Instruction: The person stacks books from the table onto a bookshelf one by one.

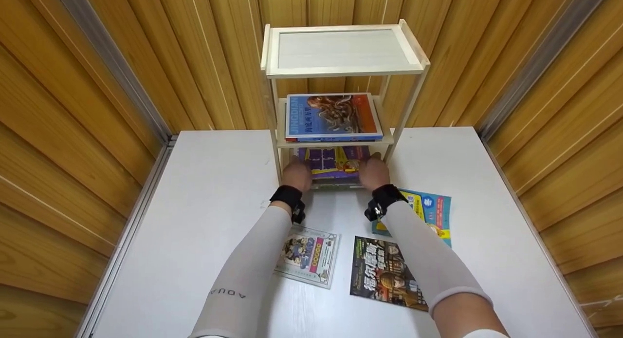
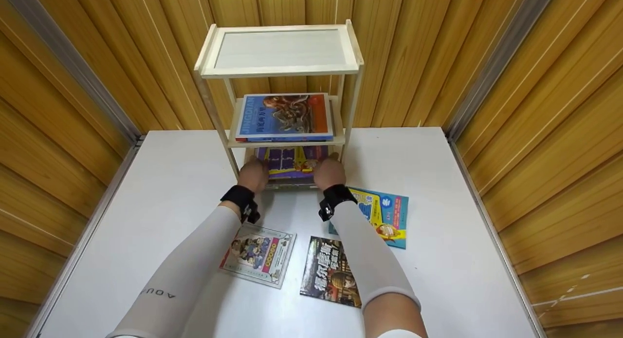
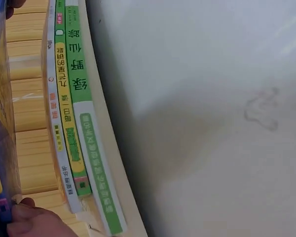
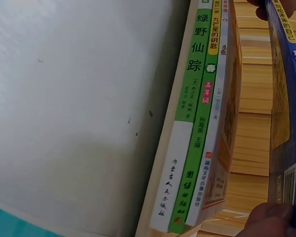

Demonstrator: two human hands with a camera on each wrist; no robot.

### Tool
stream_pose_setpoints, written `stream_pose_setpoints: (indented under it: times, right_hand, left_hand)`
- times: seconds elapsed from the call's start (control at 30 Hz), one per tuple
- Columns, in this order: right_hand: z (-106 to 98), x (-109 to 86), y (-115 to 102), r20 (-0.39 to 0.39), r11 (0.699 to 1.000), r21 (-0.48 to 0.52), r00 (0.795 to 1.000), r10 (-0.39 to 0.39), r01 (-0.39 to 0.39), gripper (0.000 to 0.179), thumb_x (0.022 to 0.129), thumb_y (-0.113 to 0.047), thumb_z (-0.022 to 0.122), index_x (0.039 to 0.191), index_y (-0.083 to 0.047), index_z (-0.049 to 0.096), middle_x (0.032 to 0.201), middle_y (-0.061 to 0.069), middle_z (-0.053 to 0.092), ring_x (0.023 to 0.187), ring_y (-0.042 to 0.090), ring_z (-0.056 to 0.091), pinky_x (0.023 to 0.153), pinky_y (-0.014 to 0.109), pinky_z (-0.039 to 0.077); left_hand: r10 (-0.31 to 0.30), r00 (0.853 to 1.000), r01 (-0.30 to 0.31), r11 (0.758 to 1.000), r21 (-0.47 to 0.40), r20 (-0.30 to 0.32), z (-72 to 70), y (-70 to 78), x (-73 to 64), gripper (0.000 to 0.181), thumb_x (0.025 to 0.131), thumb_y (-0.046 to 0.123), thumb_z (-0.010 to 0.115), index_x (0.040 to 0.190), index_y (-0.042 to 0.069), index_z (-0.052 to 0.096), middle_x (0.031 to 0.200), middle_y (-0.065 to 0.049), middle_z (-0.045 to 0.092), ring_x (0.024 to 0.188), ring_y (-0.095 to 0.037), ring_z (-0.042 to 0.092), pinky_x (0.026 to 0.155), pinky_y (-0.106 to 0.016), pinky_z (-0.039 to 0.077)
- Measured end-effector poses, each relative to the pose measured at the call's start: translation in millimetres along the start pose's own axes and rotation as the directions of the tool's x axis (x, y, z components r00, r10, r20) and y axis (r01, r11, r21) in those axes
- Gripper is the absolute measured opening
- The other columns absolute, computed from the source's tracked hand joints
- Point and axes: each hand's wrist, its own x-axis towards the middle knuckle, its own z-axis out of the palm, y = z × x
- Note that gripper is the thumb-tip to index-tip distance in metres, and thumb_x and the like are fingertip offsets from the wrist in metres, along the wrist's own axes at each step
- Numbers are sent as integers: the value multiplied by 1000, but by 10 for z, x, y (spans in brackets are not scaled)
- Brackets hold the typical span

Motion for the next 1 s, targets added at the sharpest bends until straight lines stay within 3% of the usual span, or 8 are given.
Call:
stream_pose_setpoints:
  times: [0.07, 0.2, 0.4, 0.5, 0.57, 0.73, 0.83, 1.0]
  right_hand:
    - [-1, 0, 12, -5, 1000, -24, 1000, -3, 3, 52, 111, -26, 39, 141, 17, 39, 115, 32, 65, 94, 37, 63, 87, 52, 56]
    - [24, -4, 22, -28, 990, -142, 1000, -8, 4, 66, 110, -35, 44, 149, 16, 31, 111, 33, 68, 93, 39, 68, 81, 53, 59]
    - [119, -111, 7, -63, 962, -272, 996, -57, 38, 70, 109, -42, 53, 151, 12, 39, 125, 37, 61, 108, 46, 68, 83, 60, 61]
    - [129, -185, -27, -87, 958, -274, 990, -108, 80, 65, 110, -39, 52, 149, 13, 43, 124, 37, 62, 107, 48, 69, 82, 61, 61]
    - [135, -247, -41, -111, 953, -279, 982, -152, 116, 64, 111, -38, 52, 148, 13, 45, 123, 37, 63, 103, 47, 70, 79, 60, 61]
    - [152, -491, -55, -189, 918, -319, 933, -305, 235, 55, 111, -36, 55, 136, 13, 53, 108, 33, 65, 77, 41, 69, 60, 55, 58]
    - [155, -644, -35, -201, 893, -360, 913, -356, 270, 50, 109, -33, 60, 132, 11, 57, 105, 32, 66, 72, 40, 69, 58, 53, 58]
    - [182, -848, -41, -140, 893, -362, 931, -336, 268, 53, 107, -34, 62, 142, 6, 56, 121, 32, 65, 93, 45, 71, 74, 55, 61]
  left_hand:
    - [56, 998, -53, 994, 97, -31, 0, 24, -16, 38, 114, 19, 43, 124, -8, 67, 118, -21, 66, 96, -34, 72, 85, -47, 61]
    - [41, 991, -27, 994, 108, -130, -4, 61, -36, 48, 112, 28, 48, 130, -15, 62, 122, -27, 67, 104, -39, 69, 81, -50, 61]
    - [-26, 995, 36, 994, 100, -100, 24, 50, -84, 52, 112, 36, 49, 126, -12, 62, 130, -27, 60, 117, -44, 60, 95, -56, 53]
    - [19, 994, -3, 989, 149, -105, 18, 27, -100, 50, 112, 36, 50, 119, -10, 68, 127, -27, 63, 112, -44, 63, 94, -58, 52]
    - [41, 995, -26, 988, 155, -95, 10, 19, -98, 54, 112, 37, 50, 125, -12, 68, 127, -29, 65, 112, -45, 63, 96, -59, 51]
    - [56, 993, -53, 998, 31, -105, -118, 50, -176, 69, 110, 42, 54, 148, -15, 48, 124, -34, 67, 118, -47, 63, 110, -56, 45]
    - [97, 987, -94, 995, 27, -131, -171, 84, -269, 71, 108, 45, 57, 148, -14, 49, 128, -35, 66, 122, -48, 63, 114, -55, 44]
    - [179, 965, -169, 983, 68, -193, -153, 86, -484, 67, 104, 45, 65, 140, -11, 56, 130, -36, 64, 124, -50, 63, 112, -57, 46]
